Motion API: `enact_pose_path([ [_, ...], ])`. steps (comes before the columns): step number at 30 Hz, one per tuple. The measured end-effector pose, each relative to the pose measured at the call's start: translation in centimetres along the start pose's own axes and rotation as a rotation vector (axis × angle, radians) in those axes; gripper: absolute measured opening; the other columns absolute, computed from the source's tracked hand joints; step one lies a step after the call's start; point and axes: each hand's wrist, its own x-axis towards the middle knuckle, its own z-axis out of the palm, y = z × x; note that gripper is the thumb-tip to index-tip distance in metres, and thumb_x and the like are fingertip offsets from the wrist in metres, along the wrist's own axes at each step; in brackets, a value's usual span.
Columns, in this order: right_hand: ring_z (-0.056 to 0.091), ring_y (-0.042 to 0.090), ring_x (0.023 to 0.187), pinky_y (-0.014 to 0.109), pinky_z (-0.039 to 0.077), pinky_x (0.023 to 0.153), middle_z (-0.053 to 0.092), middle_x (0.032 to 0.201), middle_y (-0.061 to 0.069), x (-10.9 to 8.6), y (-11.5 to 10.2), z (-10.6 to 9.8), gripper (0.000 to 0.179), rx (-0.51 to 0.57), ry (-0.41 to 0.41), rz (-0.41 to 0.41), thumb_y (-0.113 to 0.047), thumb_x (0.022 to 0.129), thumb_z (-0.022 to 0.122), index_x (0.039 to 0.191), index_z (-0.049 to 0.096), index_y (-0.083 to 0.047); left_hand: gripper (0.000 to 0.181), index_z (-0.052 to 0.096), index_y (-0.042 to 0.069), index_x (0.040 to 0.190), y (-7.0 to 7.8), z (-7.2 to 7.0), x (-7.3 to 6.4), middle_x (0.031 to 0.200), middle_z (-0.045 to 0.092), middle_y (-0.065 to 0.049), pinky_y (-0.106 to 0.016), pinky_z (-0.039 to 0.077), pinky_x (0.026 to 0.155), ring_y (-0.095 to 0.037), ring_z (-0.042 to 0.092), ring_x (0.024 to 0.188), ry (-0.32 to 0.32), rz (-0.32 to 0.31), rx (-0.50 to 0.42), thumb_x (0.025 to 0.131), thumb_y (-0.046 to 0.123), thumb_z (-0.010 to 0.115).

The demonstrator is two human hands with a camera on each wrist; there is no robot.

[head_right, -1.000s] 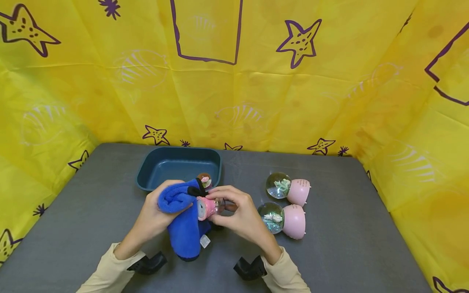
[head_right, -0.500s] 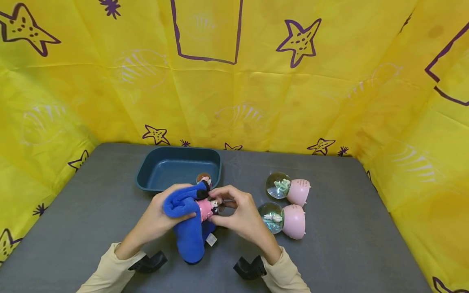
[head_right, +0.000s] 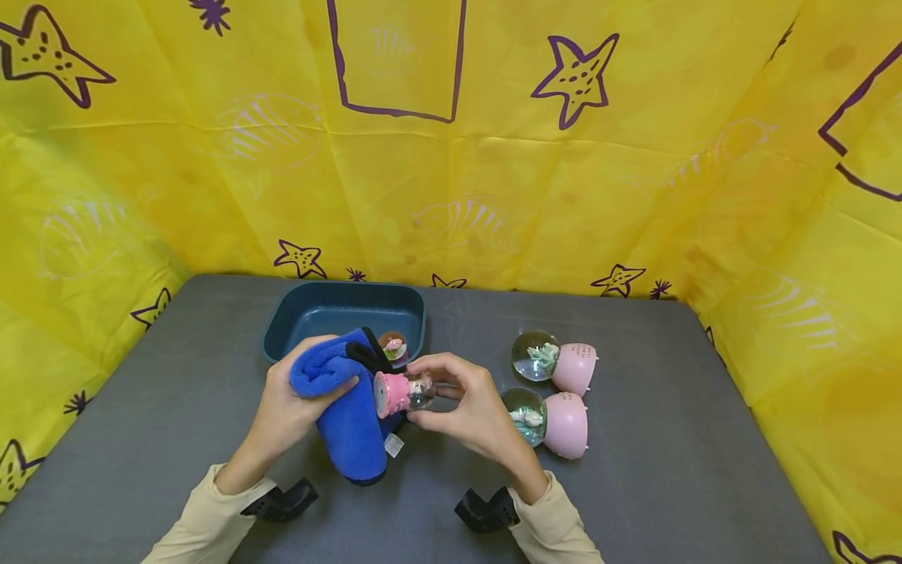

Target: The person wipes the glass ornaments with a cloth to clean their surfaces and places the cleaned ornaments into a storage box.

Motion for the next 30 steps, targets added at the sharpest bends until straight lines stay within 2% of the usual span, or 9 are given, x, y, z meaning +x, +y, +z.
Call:
enact_pose_path([
  [3, 0.068, 0.01, 0.101, 0.028, 0.058, 0.086, 0.065, 0.12, 0.017, 0.0, -0.1, -0.2, 0.049, -0.012, 0.021, -0.002, 0.007, 0.073, 0.082, 0.117, 0.065, -0.005, 0.051, 0.059, 0.003, 0.125, 0.0, -0.1, 0.0, 0.122, 0.066, -0.012, -0.023, 0.051, 0.094, -0.007, 0.062, 0.108, 0.009, -0.009, -0.059, 0.079, -0.002, 0.079],
  [9, 0.069, 0.01, 0.093, 0.029, 0.059, 0.082, 0.065, 0.115, 0.017, 0.1, 0.1, -0.2, 0.05, -0.018, 0.053, -0.018, 0.005, 0.073, 0.083, 0.119, 0.064, -0.001, 0.053, 0.055, 0.003, 0.132, -0.2, 0.0, 0.1, 0.129, 0.061, -0.013, -0.023, 0.049, 0.097, -0.009, 0.059, 0.113, -0.043, 0.046, -0.103, 0.083, -0.002, 0.074],
  [11, 0.069, 0.01, 0.089, 0.029, 0.06, 0.08, 0.065, 0.113, 0.018, 0.1, 0.1, 0.0, 0.05, -0.019, 0.062, -0.02, 0.003, 0.073, 0.084, 0.119, 0.064, 0.002, 0.053, 0.054, 0.005, 0.134, -0.1, 0.1, 0.0, 0.131, 0.06, -0.013, -0.027, 0.05, 0.097, -0.013, 0.059, 0.115, -0.078, 0.046, -0.102, 0.084, 0.0, 0.073],
  [14, 0.07, 0.01, 0.083, 0.03, 0.06, 0.075, 0.066, 0.111, 0.018, 0.0, 0.0, 0.4, 0.05, -0.015, 0.075, -0.008, 0.002, 0.072, 0.085, 0.117, 0.065, 0.002, 0.058, 0.05, 0.009, 0.138, 0.0, 0.4, -0.2, 0.137, 0.057, -0.013, -0.039, 0.052, 0.099, -0.022, 0.058, 0.12, -0.167, 0.033, -0.092, 0.086, 0.005, 0.074],
  [18, 0.071, 0.012, 0.076, 0.032, 0.061, 0.07, 0.067, 0.109, 0.019, 0.0, 0.0, 0.8, 0.047, -0.008, 0.079, 0.008, 0.003, 0.07, 0.086, 0.113, 0.067, 0.0, 0.071, 0.043, 0.013, 0.143, 0.1, 1.1, -0.4, 0.143, 0.054, -0.013, -0.049, 0.051, 0.099, -0.03, 0.057, 0.123, -0.26, 0.045, -0.022, 0.083, 0.011, 0.08],
  [21, 0.072, 0.013, 0.073, 0.033, 0.061, 0.068, 0.066, 0.107, 0.022, -0.1, 0.1, 1.0, 0.046, 0.004, 0.06, 0.011, 0.004, 0.068, 0.087, 0.11, 0.067, 0.001, 0.075, 0.045, 0.013, 0.142, 0.0, 1.6, -0.6, 0.14, 0.058, -0.012, -0.044, 0.052, 0.099, -0.028, 0.062, 0.12, -0.242, 0.089, 0.042, 0.078, 0.012, 0.085],
  [26, 0.072, 0.015, 0.074, 0.033, 0.061, 0.066, 0.065, 0.105, 0.02, -0.1, 0.2, 1.1, 0.047, 0.001, 0.045, 0.014, 0.002, 0.066, 0.089, 0.108, 0.067, 0.0, 0.065, 0.056, 0.01, 0.131, -0.3, 1.8, -0.6, 0.126, 0.068, -0.012, -0.04, 0.057, 0.091, -0.026, 0.069, 0.107, -0.15, 0.178, 0.091, 0.074, 0.006, 0.086],
  [28, 0.072, 0.015, 0.074, 0.033, 0.061, 0.067, 0.066, 0.104, 0.019, -0.1, 0.2, 1.2, 0.046, -0.008, 0.05, 0.01, 0.0, 0.067, 0.089, 0.108, 0.068, -0.001, 0.059, 0.059, 0.009, 0.127, -0.4, 1.8, -0.6, 0.12, 0.07, -0.013, -0.038, 0.058, 0.088, -0.024, 0.071, 0.102, -0.122, 0.184, 0.095, 0.075, 0.005, 0.085],
  [30, 0.072, 0.016, 0.074, 0.033, 0.061, 0.067, 0.066, 0.103, 0.018, 0.0, 0.2, 1.2, 0.046, -0.015, 0.054, 0.006, -0.001, 0.068, 0.089, 0.109, 0.068, -0.002, 0.052, 0.06, 0.007, 0.124, -0.3, 1.7, -0.6, 0.116, 0.072, -0.013, -0.035, 0.058, 0.087, -0.021, 0.071, 0.099, -0.099, 0.154, 0.07, 0.077, 0.003, 0.082],
])
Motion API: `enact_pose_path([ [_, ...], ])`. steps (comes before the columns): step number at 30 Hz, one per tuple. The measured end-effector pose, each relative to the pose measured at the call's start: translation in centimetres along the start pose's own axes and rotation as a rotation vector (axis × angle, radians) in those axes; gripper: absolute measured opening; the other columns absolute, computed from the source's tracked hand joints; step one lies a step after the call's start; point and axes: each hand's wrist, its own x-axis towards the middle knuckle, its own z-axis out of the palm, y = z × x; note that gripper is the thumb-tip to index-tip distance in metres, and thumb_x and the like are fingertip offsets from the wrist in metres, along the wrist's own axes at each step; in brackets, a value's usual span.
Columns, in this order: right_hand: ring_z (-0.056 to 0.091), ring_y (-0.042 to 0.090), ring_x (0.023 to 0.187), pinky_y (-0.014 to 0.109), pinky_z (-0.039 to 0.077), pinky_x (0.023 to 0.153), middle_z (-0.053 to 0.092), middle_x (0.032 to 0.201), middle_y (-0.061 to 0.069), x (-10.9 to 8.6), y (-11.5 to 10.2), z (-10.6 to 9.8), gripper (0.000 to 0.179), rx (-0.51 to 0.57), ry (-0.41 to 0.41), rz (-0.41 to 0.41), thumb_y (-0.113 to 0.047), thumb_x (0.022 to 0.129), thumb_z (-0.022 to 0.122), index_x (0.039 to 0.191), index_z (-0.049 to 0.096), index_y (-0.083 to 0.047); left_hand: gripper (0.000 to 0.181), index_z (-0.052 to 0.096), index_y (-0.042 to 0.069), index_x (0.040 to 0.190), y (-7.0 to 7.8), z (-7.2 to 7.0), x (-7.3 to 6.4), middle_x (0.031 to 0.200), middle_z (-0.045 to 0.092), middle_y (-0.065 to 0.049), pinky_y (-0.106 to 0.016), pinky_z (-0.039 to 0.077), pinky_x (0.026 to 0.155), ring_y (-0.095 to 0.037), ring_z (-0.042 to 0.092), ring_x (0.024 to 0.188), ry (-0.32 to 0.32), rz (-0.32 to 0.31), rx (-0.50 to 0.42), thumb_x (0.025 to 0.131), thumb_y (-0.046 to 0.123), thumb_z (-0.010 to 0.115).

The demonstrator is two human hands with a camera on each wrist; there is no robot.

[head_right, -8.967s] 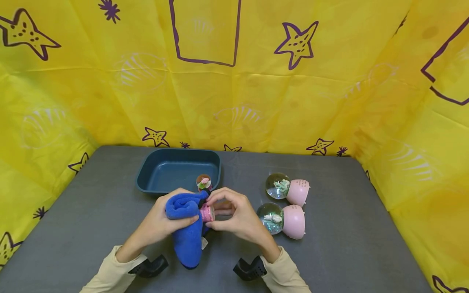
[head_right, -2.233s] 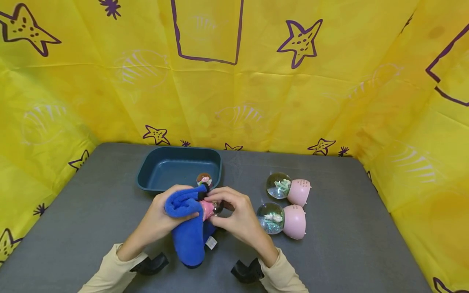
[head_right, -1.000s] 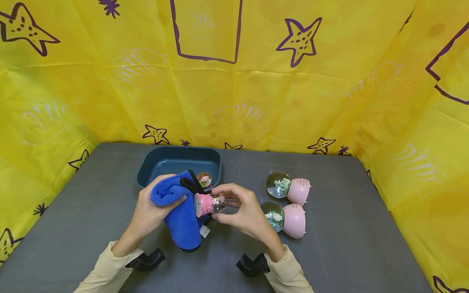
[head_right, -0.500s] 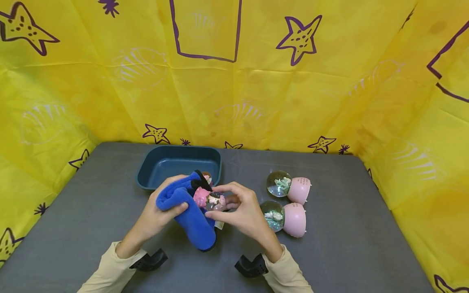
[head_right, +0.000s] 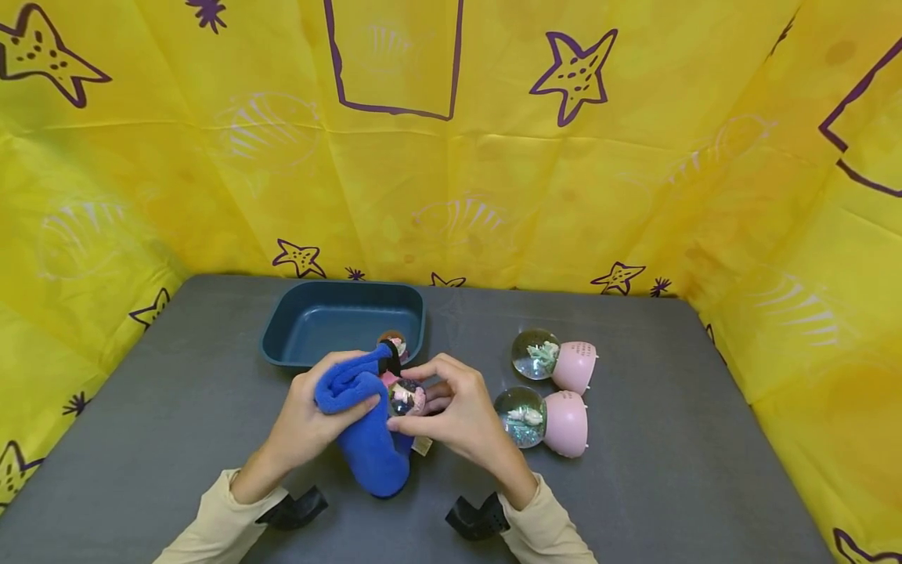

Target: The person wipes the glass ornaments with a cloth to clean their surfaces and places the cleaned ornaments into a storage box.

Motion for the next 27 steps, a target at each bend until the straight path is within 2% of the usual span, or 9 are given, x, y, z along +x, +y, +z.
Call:
enact_pose_path([
  [3, 0.072, 0.014, 0.071, 0.033, 0.061, 0.066, 0.065, 0.104, 0.016, 0.05, -0.06, -0.06, 0.047, 0.007, -0.002, 0.004, -0.002, 0.07, 0.088, 0.112, 0.068, -0.004, 0.044, 0.061, 0.005, 0.122, 0.12, -0.34, 0.0, 0.114, 0.071, -0.013, -0.032, 0.057, 0.086, -0.019, 0.069, 0.097, 0.021, -0.064, -0.045, 0.082, 0.001, 0.077],
  [5, 0.072, 0.014, 0.07, 0.034, 0.061, 0.066, 0.064, 0.108, 0.017, 0.09, -0.04, -0.19, 0.048, 0.032, -0.015, 0.002, 0.001, 0.071, 0.087, 0.114, 0.067, -0.003, 0.044, 0.06, 0.006, 0.124, 0.2, -0.61, 0.03, 0.117, 0.069, -0.013, -0.035, 0.056, 0.088, -0.021, 0.067, 0.1, 0.016, -0.108, -0.083, 0.083, 0.001, 0.075],
  [7, 0.073, 0.016, 0.07, 0.035, 0.061, 0.066, 0.062, 0.111, 0.018, 0.08, 0.01, -0.35, 0.05, 0.057, -0.03, -0.005, 0.004, 0.071, 0.085, 0.117, 0.065, -0.001, 0.048, 0.056, 0.007, 0.129, 0.23, -0.85, 0.07, 0.123, 0.066, -0.013, -0.041, 0.056, 0.091, -0.025, 0.065, 0.105, -0.024, -0.137, -0.109, 0.084, 0.004, 0.075],
  [11, 0.073, 0.02, 0.077, 0.036, 0.061, 0.069, 0.06, 0.114, 0.02, 0.03, 0.26, -0.53, 0.05, 0.072, -0.071, -0.054, 0.006, 0.072, 0.084, 0.117, 0.063, 0.0, 0.061, 0.048, 0.013, 0.138, 0.2, -1.07, 0.11, 0.134, 0.059, -0.012, -0.049, 0.052, 0.095, -0.03, 0.061, 0.115, -0.148, -0.162, -0.164, 0.085, 0.009, 0.077],
  [14, 0.071, 0.018, 0.086, 0.037, 0.061, 0.072, 0.06, 0.114, 0.02, 0.0, 0.44, -0.52, 0.048, 0.049, -0.101, -0.1, 0.005, 0.072, 0.084, 0.115, 0.063, -0.001, 0.067, 0.046, 0.018, 0.141, 0.14, -1.06, 0.13, 0.138, 0.057, -0.009, -0.044, 0.052, 0.097, -0.027, 0.059, 0.118, -0.214, -0.158, -0.188, 0.083, 0.011, 0.079],
  [16, 0.07, 0.014, 0.092, 0.036, 0.061, 0.074, 0.062, 0.114, 0.02, -0.03, 0.48, -0.5, 0.047, 0.035, -0.114, -0.12, 0.004, 0.072, 0.084, 0.113, 0.063, -0.002, 0.067, 0.048, 0.019, 0.139, 0.16, -1.02, 0.14, 0.136, 0.058, -0.007, -0.038, 0.053, 0.095, -0.024, 0.061, 0.116, -0.226, -0.147, -0.195, 0.081, 0.01, 0.081],
  [19, 0.068, 0.01, 0.1, 0.035, 0.061, 0.077, 0.063, 0.115, 0.02, -0.02, 0.37, -0.43, 0.045, 0.011, -0.125, -0.143, 0.006, 0.072, 0.084, 0.111, 0.063, -0.002, 0.059, 0.055, 0.017, 0.131, 0.23, -0.93, 0.15, 0.126, 0.065, -0.006, -0.033, 0.055, 0.091, -0.018, 0.065, 0.107, -0.205, -0.125, -0.182, 0.08, 0.009, 0.082],
  [22, 0.068, 0.011, 0.102, 0.034, 0.061, 0.077, 0.065, 0.114, 0.02, 0.04, 0.24, -0.26, 0.042, -0.023, -0.13, -0.178, 0.008, 0.072, 0.083, 0.109, 0.064, -0.002, 0.046, 0.062, 0.015, 0.119, 0.28, -0.82, 0.17, 0.113, 0.071, -0.004, -0.031, 0.056, 0.087, -0.013, 0.068, 0.098, -0.13, -0.111, -0.138, 0.079, 0.007, 0.082],
  [27, 0.068, 0.014, 0.101, 0.033, 0.061, 0.076, 0.066, 0.112, 0.018, 0.09, 0.24, 0.11, 0.038, -0.081, -0.136, -0.243, 0.009, 0.074, 0.081, 0.107, 0.066, -0.003, 0.035, 0.064, 0.012, 0.112, 0.27, -0.96, 0.33, 0.106, 0.07, -0.005, -0.031, 0.054, 0.085, -0.012, 0.065, 0.094, -0.041, -0.147, -0.111, 0.081, 0.006, 0.08],
])
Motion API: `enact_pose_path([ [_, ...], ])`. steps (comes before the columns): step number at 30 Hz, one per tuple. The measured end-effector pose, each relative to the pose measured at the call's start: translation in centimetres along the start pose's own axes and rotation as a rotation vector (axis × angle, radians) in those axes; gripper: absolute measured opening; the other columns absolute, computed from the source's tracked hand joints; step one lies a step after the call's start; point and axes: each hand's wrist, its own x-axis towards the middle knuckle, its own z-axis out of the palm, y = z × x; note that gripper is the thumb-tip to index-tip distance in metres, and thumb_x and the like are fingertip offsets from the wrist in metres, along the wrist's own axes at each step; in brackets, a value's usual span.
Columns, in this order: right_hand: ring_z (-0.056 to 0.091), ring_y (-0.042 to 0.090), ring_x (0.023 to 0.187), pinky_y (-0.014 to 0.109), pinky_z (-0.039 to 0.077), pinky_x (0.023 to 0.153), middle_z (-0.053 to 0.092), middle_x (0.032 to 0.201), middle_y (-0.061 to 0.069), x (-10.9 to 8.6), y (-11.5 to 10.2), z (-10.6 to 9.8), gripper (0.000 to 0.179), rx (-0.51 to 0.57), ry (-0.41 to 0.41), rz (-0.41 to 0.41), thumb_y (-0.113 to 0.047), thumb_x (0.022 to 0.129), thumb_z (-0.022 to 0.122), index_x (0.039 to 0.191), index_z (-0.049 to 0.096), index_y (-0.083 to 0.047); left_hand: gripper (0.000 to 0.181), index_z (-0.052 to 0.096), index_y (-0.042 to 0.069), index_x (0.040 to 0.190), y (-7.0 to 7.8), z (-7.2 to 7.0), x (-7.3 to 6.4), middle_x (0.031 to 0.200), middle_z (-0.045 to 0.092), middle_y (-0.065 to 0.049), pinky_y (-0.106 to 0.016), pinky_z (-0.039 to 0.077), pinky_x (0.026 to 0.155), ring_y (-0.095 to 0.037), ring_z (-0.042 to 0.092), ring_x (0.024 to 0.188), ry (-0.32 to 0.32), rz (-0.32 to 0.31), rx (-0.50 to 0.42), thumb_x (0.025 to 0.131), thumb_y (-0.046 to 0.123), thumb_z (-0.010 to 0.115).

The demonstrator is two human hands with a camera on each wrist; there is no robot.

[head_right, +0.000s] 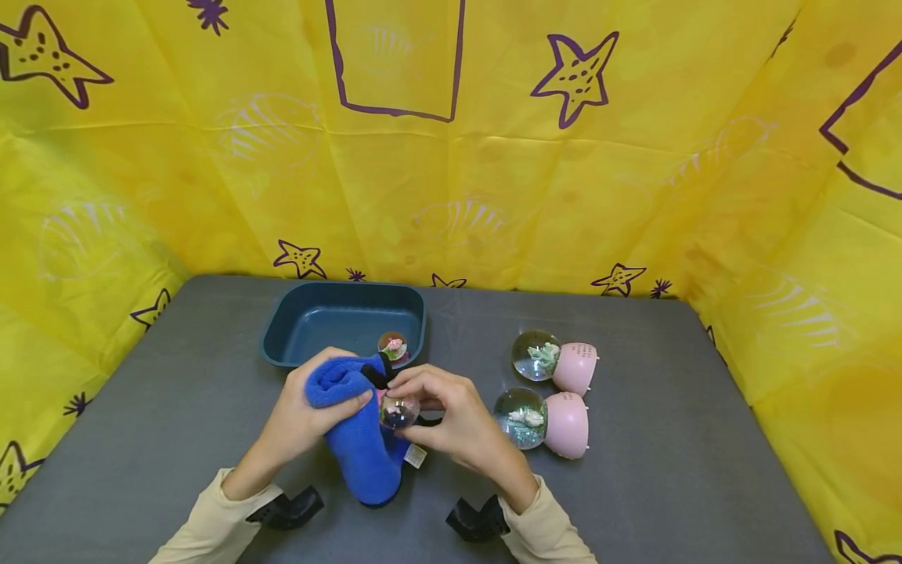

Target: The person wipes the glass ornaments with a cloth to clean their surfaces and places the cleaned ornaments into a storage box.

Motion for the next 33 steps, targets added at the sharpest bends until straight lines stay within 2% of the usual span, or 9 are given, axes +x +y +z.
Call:
enact_pose_path([
  [3, 0.066, 0.012, 0.103, 0.032, 0.06, 0.078, 0.066, 0.113, 0.016, 0.0, 0.02, 0.11, 0.038, -0.009, 0.011, 0.005, 0.011, 0.074, 0.08, 0.106, 0.066, -0.004, 0.04, 0.061, 0.013, 0.119, 0.12, -0.24, 0.09, 0.113, 0.068, -0.005, -0.033, 0.053, 0.088, -0.015, 0.064, 0.099, -0.038, -0.043, -0.027, 0.083, 0.01, 0.079],
  [6, 0.065, 0.009, 0.105, 0.032, 0.06, 0.08, 0.066, 0.113, 0.015, -0.05, 0.14, 0.04, 0.038, -0.015, 0.032, 0.007, 0.013, 0.073, 0.079, 0.104, 0.067, -0.005, 0.053, 0.055, 0.018, 0.13, 0.2, -0.41, 0.17, 0.125, 0.063, -0.004, -0.035, 0.052, 0.093, -0.019, 0.063, 0.107, -0.135, -0.079, -0.073, 0.083, 0.013, 0.08],
  [10, 0.064, 0.009, 0.108, 0.032, 0.06, 0.081, 0.064, 0.114, 0.016, -0.14, 0.32, 0.0, 0.039, -0.022, 0.041, -0.007, 0.016, 0.073, 0.077, 0.104, 0.067, -0.005, 0.062, 0.052, 0.021, 0.133, 0.24, -0.45, 0.18, 0.128, 0.062, -0.003, -0.035, 0.052, 0.094, -0.019, 0.063, 0.109, -0.199, -0.083, -0.08, 0.08, 0.014, 0.083],
  [13, 0.064, 0.012, 0.11, 0.032, 0.059, 0.084, 0.062, 0.118, 0.016, -0.11, 0.24, 0.1, 0.04, -0.028, 0.033, 0.038, 0.014, 0.076, 0.077, 0.11, 0.064, -0.004, 0.054, 0.058, 0.019, 0.125, 0.25, -0.27, 0.14, 0.119, 0.067, -0.002, -0.033, 0.054, 0.09, -0.016, 0.066, 0.103, -0.144, -0.045, -0.015, 0.079, 0.014, 0.084],
  [16, 0.067, 0.01, 0.103, 0.029, 0.059, 0.084, 0.06, 0.123, 0.016, -0.02, -0.03, 0.13, 0.047, -0.013, 0.026, 0.175, 0.01, 0.078, 0.077, 0.119, 0.06, -0.004, 0.046, 0.062, 0.017, 0.117, 0.2, 0.01, 0.06, 0.111, 0.07, 0.0, -0.033, 0.055, 0.087, -0.013, 0.068, 0.097, -0.067, 0.005, 0.041, 0.077, 0.013, 0.085],
  [19, 0.07, 0.009, 0.088, 0.028, 0.06, 0.076, 0.061, 0.121, 0.018, 0.03, -0.32, -0.02, 0.054, 0.057, 0.005, 0.316, 0.006, 0.079, 0.078, 0.127, 0.055, -0.004, 0.045, 0.063, 0.015, 0.114, 0.06, 0.25, -0.04, 0.108, 0.072, -0.001, -0.033, 0.056, 0.085, -0.013, 0.068, 0.095, -0.025, 0.065, 0.055, 0.076, 0.009, 0.086],
  [22, 0.071, 0.01, 0.08, 0.03, 0.06, 0.071, 0.064, 0.116, 0.022, 0.06, -0.45, -0.21, 0.051, 0.144, -0.011, 0.389, 0.0, 0.082, 0.078, 0.128, 0.055, -0.003, 0.046, 0.063, 0.014, 0.114, -0.14, 0.44, -0.07, 0.107, 0.072, -0.002, -0.032, 0.056, 0.085, -0.013, 0.069, 0.095, -0.009, 0.118, 0.061, 0.075, 0.007, 0.086],
  [26, 0.071, 0.011, 0.08, 0.029, 0.06, 0.074, 0.065, 0.117, 0.022, 0.1, -0.44, -0.3, 0.044, 0.163, -0.002, 0.364, -0.003, 0.083, 0.078, 0.123, 0.059, -0.002, 0.045, 0.063, 0.013, 0.114, -0.34, 0.46, -0.09, 0.107, 0.073, -0.004, -0.031, 0.056, 0.086, -0.013, 0.068, 0.095, 0.01, 0.118, 0.04, 0.076, 0.005, 0.084],
  [33, 0.071, 0.016, 0.098, 0.034, 0.06, 0.079, 0.064, 0.12, 0.02, -0.09, -0.2, -0.31, 0.038, 0.134, -0.025, 0.196, 0.002, 0.077, 0.082, 0.111, 0.064, -0.002, 0.047, 0.06, 0.014, 0.119, -0.02, -0.17, 0.06, 0.114, 0.067, -0.005, -0.039, 0.053, 0.09, -0.02, 0.064, 0.101, 0.013, -0.051, 0.011, 0.079, 0.01, 0.083],
])
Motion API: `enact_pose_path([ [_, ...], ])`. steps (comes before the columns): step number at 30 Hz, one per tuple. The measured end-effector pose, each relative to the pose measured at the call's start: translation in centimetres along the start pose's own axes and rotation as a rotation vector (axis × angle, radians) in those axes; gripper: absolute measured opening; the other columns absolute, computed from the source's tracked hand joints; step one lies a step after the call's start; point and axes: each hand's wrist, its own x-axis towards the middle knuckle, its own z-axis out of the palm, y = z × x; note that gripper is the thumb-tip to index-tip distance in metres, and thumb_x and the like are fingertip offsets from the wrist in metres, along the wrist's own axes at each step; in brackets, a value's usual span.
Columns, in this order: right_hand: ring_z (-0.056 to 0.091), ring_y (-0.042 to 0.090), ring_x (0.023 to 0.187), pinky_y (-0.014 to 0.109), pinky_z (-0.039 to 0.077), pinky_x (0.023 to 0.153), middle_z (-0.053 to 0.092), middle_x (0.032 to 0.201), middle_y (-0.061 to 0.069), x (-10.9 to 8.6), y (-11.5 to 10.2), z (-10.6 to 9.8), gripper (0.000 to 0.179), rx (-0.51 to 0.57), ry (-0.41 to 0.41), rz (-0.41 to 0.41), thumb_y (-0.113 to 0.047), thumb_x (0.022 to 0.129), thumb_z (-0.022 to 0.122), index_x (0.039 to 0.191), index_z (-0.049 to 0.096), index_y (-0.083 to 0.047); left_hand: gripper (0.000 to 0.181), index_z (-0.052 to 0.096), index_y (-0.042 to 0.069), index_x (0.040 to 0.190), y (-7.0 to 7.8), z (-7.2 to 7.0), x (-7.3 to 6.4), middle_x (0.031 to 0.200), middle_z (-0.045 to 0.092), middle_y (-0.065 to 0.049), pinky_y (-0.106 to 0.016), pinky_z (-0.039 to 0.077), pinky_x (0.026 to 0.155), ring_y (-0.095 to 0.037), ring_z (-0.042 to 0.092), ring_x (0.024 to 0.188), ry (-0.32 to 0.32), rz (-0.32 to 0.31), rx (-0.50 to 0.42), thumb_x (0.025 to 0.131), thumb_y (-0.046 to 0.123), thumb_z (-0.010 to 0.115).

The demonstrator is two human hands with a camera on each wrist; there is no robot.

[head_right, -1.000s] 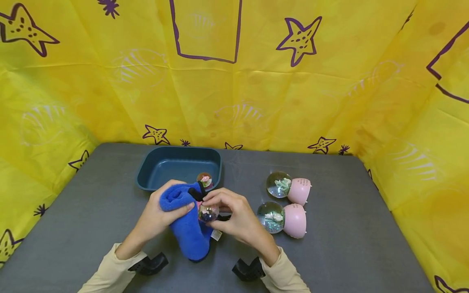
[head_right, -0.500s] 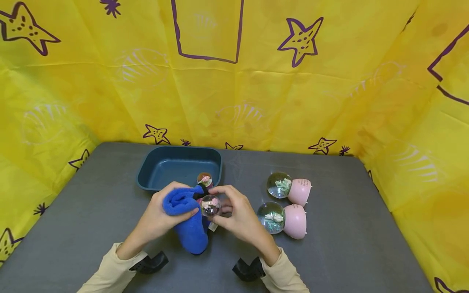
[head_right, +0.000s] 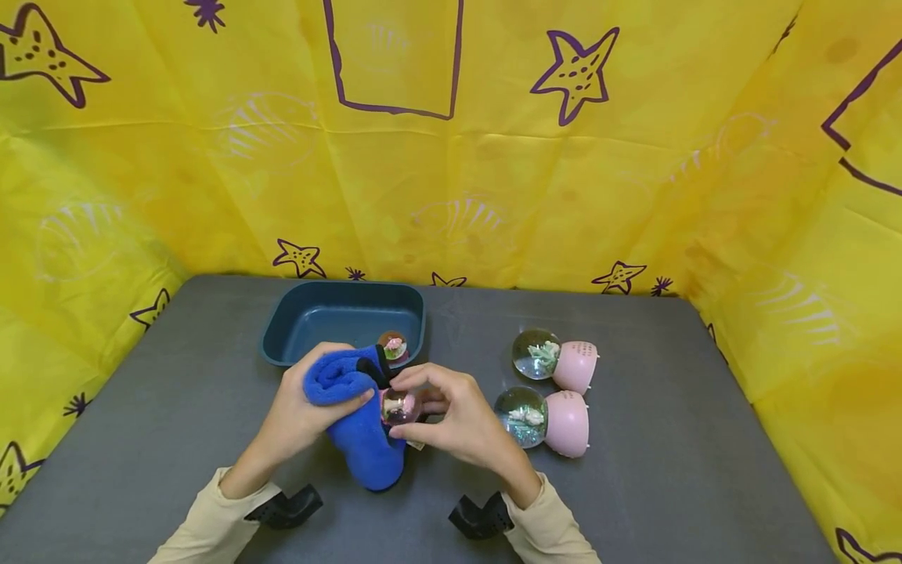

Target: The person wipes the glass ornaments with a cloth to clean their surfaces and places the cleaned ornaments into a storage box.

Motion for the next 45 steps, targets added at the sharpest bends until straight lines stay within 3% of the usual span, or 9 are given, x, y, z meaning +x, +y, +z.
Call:
enact_pose_path([
  [5, 0.067, 0.012, 0.1, 0.032, 0.06, 0.08, 0.066, 0.116, 0.019, -0.1, 0.2, 0.0, 0.033, -0.02, 0.002, -0.111, 0.007, 0.077, 0.08, 0.106, 0.066, -0.003, 0.058, 0.053, 0.019, 0.131, 0.2, -0.4, 0.2, 0.126, 0.062, -0.006, -0.046, 0.05, 0.093, -0.026, 0.062, 0.109, -0.163, -0.101, -0.088, 0.081, 0.015, 0.082],
  [8, 0.067, 0.016, 0.1, 0.033, 0.06, 0.081, 0.066, 0.114, 0.019, 0.0, 0.3, 0.0, 0.032, -0.021, 0.006, -0.158, 0.009, 0.076, 0.079, 0.102, 0.067, -0.003, 0.059, 0.052, 0.021, 0.132, 0.3, -0.4, 0.2, 0.126, 0.061, -0.005, -0.043, 0.052, 0.092, -0.026, 0.063, 0.108, -0.224, -0.113, -0.103, 0.082, 0.017, 0.082],
  [12, 0.068, 0.023, 0.102, 0.035, 0.06, 0.082, 0.065, 0.114, 0.019, 0.0, 0.4, 0.1, 0.031, -0.022, -0.013, -0.194, 0.011, 0.076, 0.078, 0.101, 0.067, -0.003, 0.045, 0.06, 0.018, 0.122, 0.4, -0.3, 0.1, 0.115, 0.066, -0.004, -0.036, 0.054, 0.087, -0.02, 0.065, 0.1, -0.154, -0.058, -0.038, 0.083, 0.016, 0.081],
  [18, 0.067, 0.019, 0.102, 0.035, 0.06, 0.081, 0.066, 0.114, 0.018, 0.1, 0.4, 0.2, 0.032, -0.042, -0.034, -0.216, 0.014, 0.076, 0.076, 0.101, 0.067, -0.005, 0.033, 0.062, 0.011, 0.114, 0.3, -0.2, 0.2, 0.107, 0.067, -0.006, -0.036, 0.054, 0.086, -0.018, 0.063, 0.095, -0.048, -0.028, -0.018, 0.085, 0.011, 0.077],
  [29, 0.067, 0.022, 0.109, 0.032, 0.058, 0.088, 0.069, 0.107, 0.021, 0.4, 0.3, 0.0, 0.028, -0.038, -0.012, -0.344, 0.018, 0.077, 0.071, 0.09, 0.067, -0.006, 0.054, 0.053, 0.014, 0.129, -0.3, -0.5, 0.4, 0.117, 0.063, -0.008, -0.033, 0.053, 0.088, -0.018, 0.065, 0.099, -0.26, -0.003, -0.156, 0.082, 0.009, 0.08],
  [33, 0.065, 0.02, 0.109, 0.031, 0.057, 0.091, 0.068, 0.111, 0.022, 0.4, 0.4, 0.2, 0.033, -0.041, -0.004, -0.315, 0.022, 0.076, 0.068, 0.098, 0.066, -0.003, 0.045, 0.058, 0.014, 0.121, -0.3, -0.1, 0.4, 0.113, 0.066, -0.006, -0.032, 0.054, 0.088, -0.016, 0.065, 0.098, -0.187, 0.02, -0.1, 0.082, 0.008, 0.08],
  [38, 0.064, 0.02, 0.113, 0.027, 0.056, 0.091, 0.059, 0.126, 0.016, 0.3, 0.0, 0.5, 0.05, -0.104, 0.078, -0.119, 0.018, 0.075, 0.07, 0.118, 0.06, -0.003, 0.037, 0.061, 0.01, 0.111, -0.3, 0.2, 0.3, 0.105, 0.068, -0.006, -0.032, 0.053, 0.086, -0.014, 0.064, 0.095, -0.049, 0.083, -0.048, 0.08, 0.002, 0.08],
  [42, 0.07, 0.027, 0.097, 0.03, 0.06, 0.08, 0.058, 0.123, 0.017, 0.3, -0.1, 0.7, 0.048, -0.034, 0.091, 0.01, 0.008, 0.079, 0.077, 0.122, 0.058, -0.002, 0.035, 0.061, 0.008, 0.105, -0.4, 0.5, 0.1, 0.099, 0.07, -0.007, -0.031, 0.054, 0.082, -0.011, 0.064, 0.09, 0.037, 0.122, -0.002, 0.077, 0.001, 0.082],
  [45, 0.072, 0.027, 0.087, 0.034, 0.061, 0.074, 0.059, 0.118, 0.019, 0.2, 0.0, 0.7, 0.043, 0.012, 0.087, 0.021, 0.001, 0.08, 0.08, 0.117, 0.059, -0.001, 0.035, 0.061, 0.008, 0.106, -0.5, 0.6, 0.0, 0.1, 0.069, -0.007, -0.031, 0.053, 0.083, -0.012, 0.064, 0.09, 0.04, 0.111, 0.001, 0.078, 0.002, 0.082],
])
